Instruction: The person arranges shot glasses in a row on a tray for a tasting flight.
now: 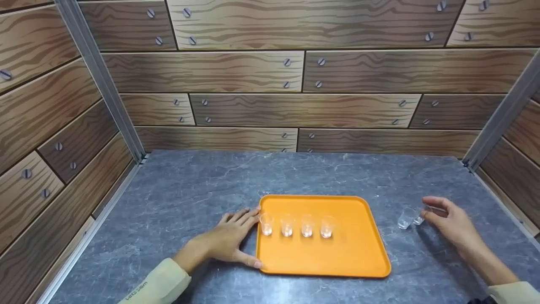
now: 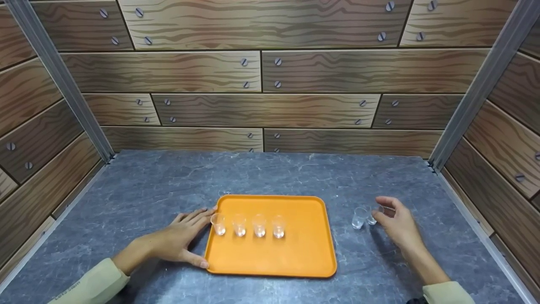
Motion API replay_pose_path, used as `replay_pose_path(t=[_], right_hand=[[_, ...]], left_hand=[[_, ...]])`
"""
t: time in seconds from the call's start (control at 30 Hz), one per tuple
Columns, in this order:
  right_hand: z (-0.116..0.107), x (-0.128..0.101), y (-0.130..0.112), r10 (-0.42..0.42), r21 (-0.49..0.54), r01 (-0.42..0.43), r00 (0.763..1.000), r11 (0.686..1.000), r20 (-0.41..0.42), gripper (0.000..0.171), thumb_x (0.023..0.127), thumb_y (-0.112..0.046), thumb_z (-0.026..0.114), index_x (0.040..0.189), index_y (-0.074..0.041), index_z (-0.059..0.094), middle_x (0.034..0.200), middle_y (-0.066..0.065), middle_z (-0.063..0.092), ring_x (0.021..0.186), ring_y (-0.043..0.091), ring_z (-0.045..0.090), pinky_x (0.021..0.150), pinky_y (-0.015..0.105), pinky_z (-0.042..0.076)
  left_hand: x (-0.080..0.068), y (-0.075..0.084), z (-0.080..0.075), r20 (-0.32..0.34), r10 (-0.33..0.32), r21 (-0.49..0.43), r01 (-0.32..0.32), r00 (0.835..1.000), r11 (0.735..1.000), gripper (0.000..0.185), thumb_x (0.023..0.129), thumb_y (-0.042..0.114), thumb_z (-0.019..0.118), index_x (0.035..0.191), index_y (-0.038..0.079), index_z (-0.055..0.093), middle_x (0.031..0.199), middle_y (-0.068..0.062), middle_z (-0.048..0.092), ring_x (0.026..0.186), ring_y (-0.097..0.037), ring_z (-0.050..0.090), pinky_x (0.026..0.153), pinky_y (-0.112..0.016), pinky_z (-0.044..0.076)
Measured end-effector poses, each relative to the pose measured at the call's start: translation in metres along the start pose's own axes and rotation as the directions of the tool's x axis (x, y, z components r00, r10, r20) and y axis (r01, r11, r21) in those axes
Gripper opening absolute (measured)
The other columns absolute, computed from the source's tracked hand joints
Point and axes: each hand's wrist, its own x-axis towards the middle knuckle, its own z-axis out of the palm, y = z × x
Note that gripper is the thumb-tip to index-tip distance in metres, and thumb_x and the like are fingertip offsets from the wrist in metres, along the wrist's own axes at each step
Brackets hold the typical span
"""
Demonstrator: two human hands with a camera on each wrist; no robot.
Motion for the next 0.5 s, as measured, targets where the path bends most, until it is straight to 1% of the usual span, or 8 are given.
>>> replay_pose_path(t=[0.1,0.17,0.2,0.27,0.33,0.4,0.47,0.5], right_hand=[[-0.0004,0.0007,0.0001,0.005,-0.002,-0.005,1.0,1.0,0.028,0.056,0.1,-0.022,0.069,0.14,0.012,0.049,0.107,-0.035,0.056,0.1,-0.015,0.056,0.08,0.009,0.048],[-0.0011,0.0014,0.0003,0.014,-0.018,-0.013,0.999,1.0,0.042,0.057,0.101,-0.024,0.068,0.142,0.011,0.048,0.111,-0.03,0.059,0.1,-0.015,0.056,0.08,0.009,0.048],[-0.001,0.0015,0.0006,0.016,-0.031,-0.015,0.999,0.999,0.049,0.058,0.101,-0.025,0.068,0.143,0.011,0.048,0.115,-0.024,0.063,0.1,-0.015,0.055,0.08,0.009,0.048],[-0.0007,0.0018,0.0009,0.013,-0.054,-0.01,0.998,0.998,0.056,0.056,0.102,-0.022,0.067,0.143,0.012,0.048,0.123,-0.006,0.067,0.099,-0.016,0.054,0.08,0.009,0.047],[-0.0005,0.0021,0.0011,0.008,-0.084,-0.003,0.998,0.996,0.061,0.055,0.102,-0.021,0.066,0.142,0.013,0.048,0.13,0.014,0.066,0.097,-0.018,0.052,0.08,0.008,0.046],[-0.0007,0.0021,0.0017,0.012,-0.108,-0.005,0.997,0.994,0.073,0.055,0.102,-0.019,0.066,0.142,0.014,0.047,0.135,0.029,0.06,0.095,-0.019,0.051,0.08,0.008,0.046],[-0.0016,0.0019,0.0018,0.026,-0.123,-0.016,0.996,0.992,0.082,0.056,0.102,-0.02,0.066,0.142,0.014,0.047,0.136,0.031,0.059,0.094,-0.02,0.05,0.079,0.008,0.045],[-0.0021,0.0016,0.0018,0.037,-0.126,-0.026,0.996,0.992,0.085,0.057,0.102,-0.022,0.066,0.142,0.014,0.047,0.136,0.03,0.06,0.093,-0.02,0.05,0.079,0.009,0.046]], left_hand=[[-0.0003,0.0003,-0.0002,-0.002,0.001,0.003,-0.001,1.0,1.0,0.124,0.075,0.09,0.058,0.167,0.019,0.014,0.174,-0.001,0.008,0.158,-0.035,0.013,0.117,-0.071,0.019],[-0.0004,0.0005,-0.0004,-0.007,0.004,0.007,-0.004,1.0,1.0,0.124,0.075,0.09,0.058,0.167,0.018,0.014,0.174,-0.002,0.009,0.158,-0.036,0.013,0.117,-0.071,0.019],[-0.0003,0.0005,-0.0005,-0.005,0.003,0.008,-0.003,1.0,1.0,0.124,0.075,0.09,0.058,0.167,0.019,0.014,0.174,-0.002,0.008,0.158,-0.035,0.013,0.118,-0.07,0.019],[-0.0002,0.0006,-0.001,-0.007,0.006,0.011,-0.006,1.0,1.0,0.123,0.075,0.09,0.058,0.167,0.019,0.015,0.174,-0.002,0.008,0.158,-0.036,0.013,0.118,-0.07,0.019],[-0.0001,0.0005,-0.0013,-0.007,0.006,0.011,-0.006,1.0,1.0,0.123,0.075,0.091,0.057,0.167,0.02,0.015,0.174,-0.001,0.008,0.158,-0.035,0.013,0.118,-0.069,0.019],[-0.0002,0.0004,-0.0014,-0.005,0.005,0.009,-0.005,1.0,1.0,0.123,0.075,0.091,0.057,0.166,0.021,0.015,0.174,-0.001,0.008,0.158,-0.036,0.013,0.118,-0.069,0.019],[-0.0003,0.0002,-0.0013,-0.004,0.005,0.008,-0.005,1.0,1.0,0.123,0.075,0.091,0.057,0.167,0.021,0.015,0.174,-0.001,0.007,0.158,-0.036,0.013,0.118,-0.069,0.019],[-0.0002,0.0001,-0.0013,-0.004,0.004,0.007,-0.004,1.0,1.0,0.123,0.075,0.091,0.057,0.167,0.021,0.015,0.174,-0.001,0.007,0.158,-0.036,0.013,0.118,-0.069,0.018]])
